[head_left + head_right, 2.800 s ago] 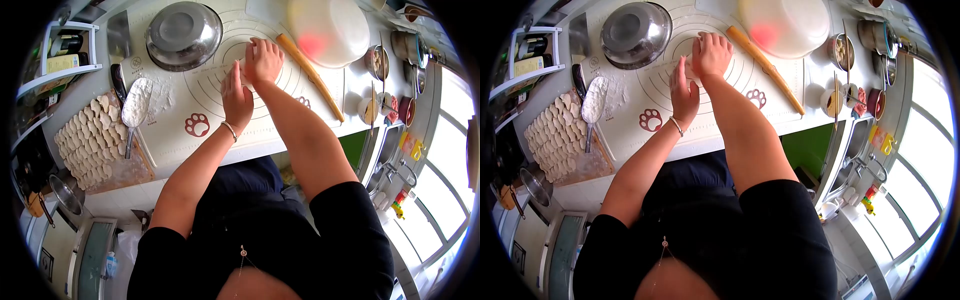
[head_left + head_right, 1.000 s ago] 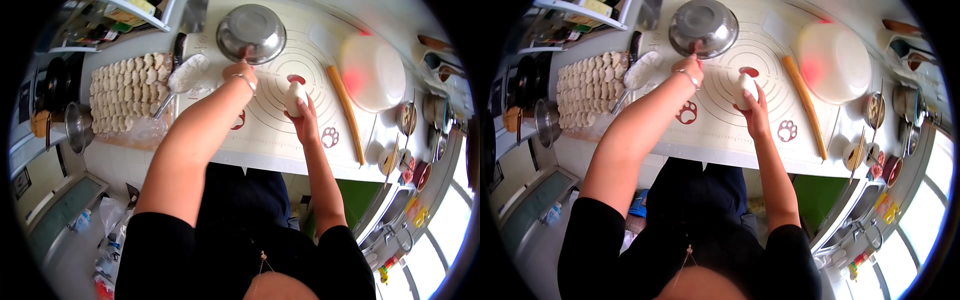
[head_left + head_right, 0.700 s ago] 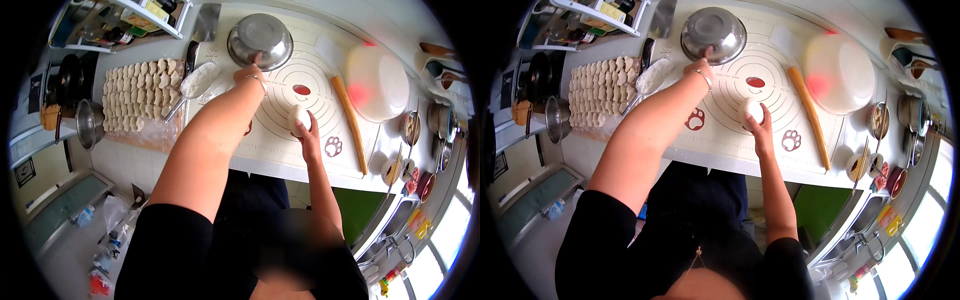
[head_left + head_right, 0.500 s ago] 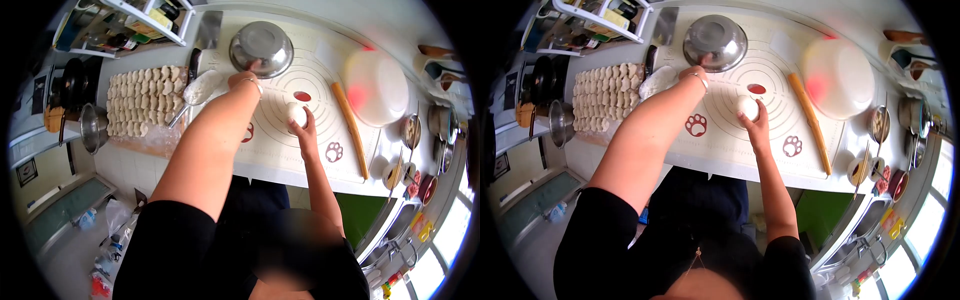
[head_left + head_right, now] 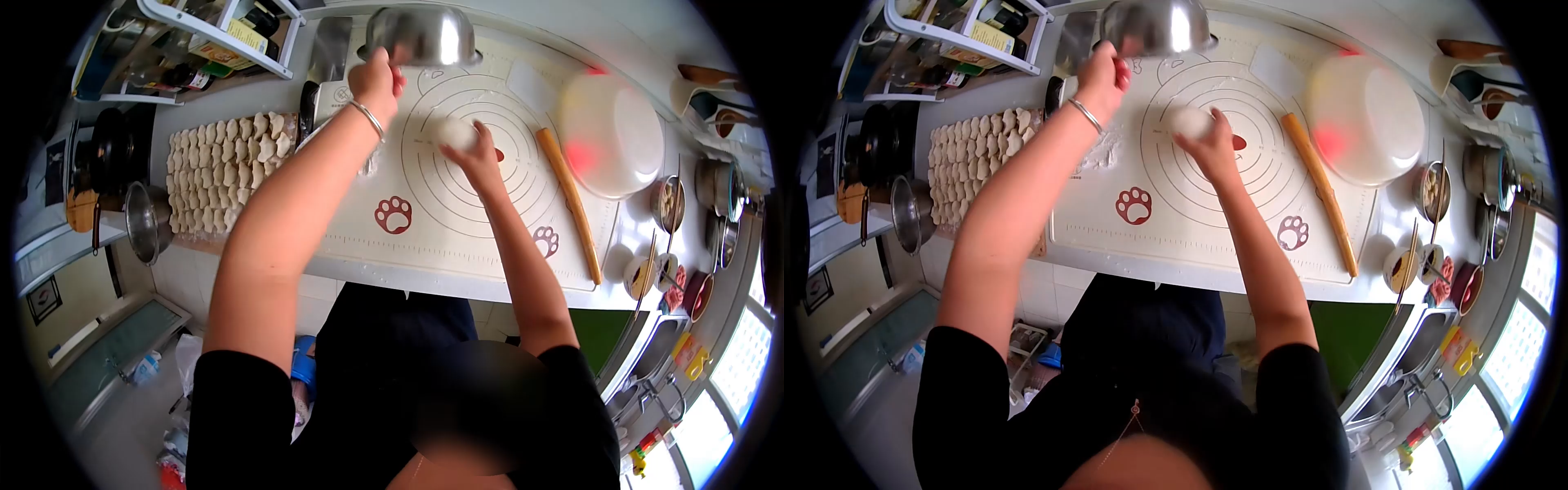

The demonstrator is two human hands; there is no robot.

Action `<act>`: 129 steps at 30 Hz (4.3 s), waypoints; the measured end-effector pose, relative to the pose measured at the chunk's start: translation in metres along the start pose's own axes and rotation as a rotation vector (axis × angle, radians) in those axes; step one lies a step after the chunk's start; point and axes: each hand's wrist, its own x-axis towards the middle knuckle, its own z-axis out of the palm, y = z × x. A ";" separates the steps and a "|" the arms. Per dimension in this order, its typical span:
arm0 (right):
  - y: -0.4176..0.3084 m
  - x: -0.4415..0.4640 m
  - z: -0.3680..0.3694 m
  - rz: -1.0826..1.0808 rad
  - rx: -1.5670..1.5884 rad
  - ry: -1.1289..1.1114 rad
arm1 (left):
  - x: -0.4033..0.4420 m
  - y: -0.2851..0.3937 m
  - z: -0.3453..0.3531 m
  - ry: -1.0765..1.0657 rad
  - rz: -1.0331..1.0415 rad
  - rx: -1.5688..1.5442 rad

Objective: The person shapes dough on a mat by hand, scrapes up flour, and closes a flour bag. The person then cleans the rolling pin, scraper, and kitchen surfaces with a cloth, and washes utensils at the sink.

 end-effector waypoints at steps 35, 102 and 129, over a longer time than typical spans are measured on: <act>-0.029 0.099 0.054 -0.700 -0.669 0.024 | 0.018 0.069 -0.028 -0.205 -0.417 -0.240; -0.127 -0.103 -0.122 -0.346 0.819 0.092 | -0.172 -0.139 0.027 -0.867 0.261 0.364; -0.192 -0.204 -0.078 -0.510 0.978 0.061 | -0.211 -0.101 -0.068 -0.498 1.264 1.217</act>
